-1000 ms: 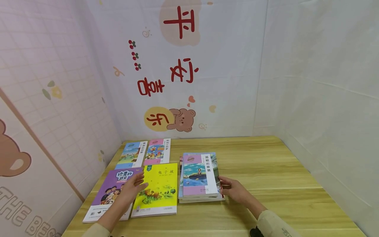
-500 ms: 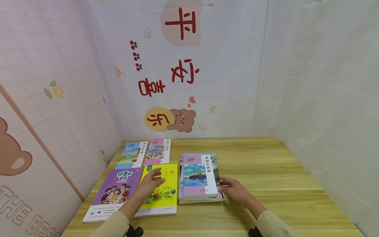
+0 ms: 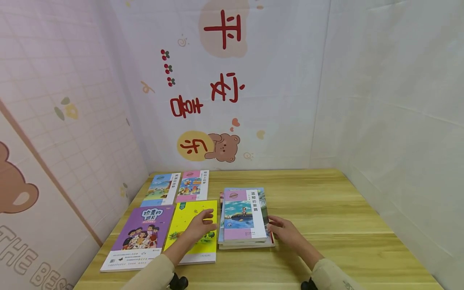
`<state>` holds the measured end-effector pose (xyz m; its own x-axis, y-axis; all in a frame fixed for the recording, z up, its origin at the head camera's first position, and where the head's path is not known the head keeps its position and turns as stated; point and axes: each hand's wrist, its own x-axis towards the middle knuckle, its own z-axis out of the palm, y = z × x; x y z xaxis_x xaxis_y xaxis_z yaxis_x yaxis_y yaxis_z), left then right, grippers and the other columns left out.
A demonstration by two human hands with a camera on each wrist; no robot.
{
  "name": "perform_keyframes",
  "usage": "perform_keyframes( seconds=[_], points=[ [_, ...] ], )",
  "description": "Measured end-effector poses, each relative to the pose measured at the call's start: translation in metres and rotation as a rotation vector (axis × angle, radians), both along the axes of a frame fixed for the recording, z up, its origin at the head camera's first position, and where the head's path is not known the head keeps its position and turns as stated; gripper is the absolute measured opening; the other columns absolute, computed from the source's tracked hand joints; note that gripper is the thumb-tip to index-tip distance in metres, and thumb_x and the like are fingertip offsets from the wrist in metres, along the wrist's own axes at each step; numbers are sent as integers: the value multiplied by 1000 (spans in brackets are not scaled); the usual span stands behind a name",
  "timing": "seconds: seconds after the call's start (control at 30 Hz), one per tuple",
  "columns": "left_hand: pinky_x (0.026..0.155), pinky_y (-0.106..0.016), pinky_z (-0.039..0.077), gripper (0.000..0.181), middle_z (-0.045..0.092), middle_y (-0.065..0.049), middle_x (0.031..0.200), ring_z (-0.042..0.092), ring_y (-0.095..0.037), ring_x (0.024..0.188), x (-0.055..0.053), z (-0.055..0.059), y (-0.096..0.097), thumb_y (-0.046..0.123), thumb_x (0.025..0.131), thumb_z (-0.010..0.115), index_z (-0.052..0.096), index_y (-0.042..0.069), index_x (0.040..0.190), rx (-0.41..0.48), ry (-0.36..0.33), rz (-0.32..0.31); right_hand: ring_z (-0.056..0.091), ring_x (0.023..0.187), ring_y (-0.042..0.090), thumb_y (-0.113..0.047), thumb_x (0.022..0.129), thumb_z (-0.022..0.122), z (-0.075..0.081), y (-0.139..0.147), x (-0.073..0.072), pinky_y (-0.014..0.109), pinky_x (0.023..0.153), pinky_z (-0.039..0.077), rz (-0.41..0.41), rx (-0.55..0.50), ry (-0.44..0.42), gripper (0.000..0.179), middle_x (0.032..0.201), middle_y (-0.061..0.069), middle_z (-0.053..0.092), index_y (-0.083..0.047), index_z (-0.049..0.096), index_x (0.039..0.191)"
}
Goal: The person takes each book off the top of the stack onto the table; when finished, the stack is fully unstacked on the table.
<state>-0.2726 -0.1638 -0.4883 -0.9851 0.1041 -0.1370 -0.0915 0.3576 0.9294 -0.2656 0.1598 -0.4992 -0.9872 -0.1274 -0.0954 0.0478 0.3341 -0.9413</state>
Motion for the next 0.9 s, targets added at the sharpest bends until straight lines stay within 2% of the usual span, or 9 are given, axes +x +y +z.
perform_keyframes(
  seconds=[0.2,0.37,0.67,0.9],
  points=[
    [104,-51,43,74,47,-18,141,49,-36,125,-1,-8,6,18,85,79,43,6,148,23,-4,-38,59,117,37,-16,98,63,0,-1,0,51,93,52,-16,-7,-10,48,131,28,58,6,52,139],
    [104,-52,43,75,49,-17,140,50,-36,124,-1,-12,9,20,83,81,44,7,148,7,-13,-42,57,120,38,-19,98,63,1,-3,2,51,96,50,-24,6,-25,50,133,28,56,5,51,140],
    [105,-53,42,76,51,-15,138,50,-35,123,-2,-12,14,23,84,81,44,7,148,-32,-12,-48,52,126,43,-24,97,65,2,-4,3,53,98,48,-20,1,-32,55,137,29,54,5,49,141],
    [101,-50,45,82,55,-12,130,52,-29,112,-2,-11,28,28,81,83,42,6,148,-91,11,-31,55,122,39,-25,96,66,1,-4,3,51,95,51,-31,3,-33,58,135,27,55,8,48,141]
  ],
)
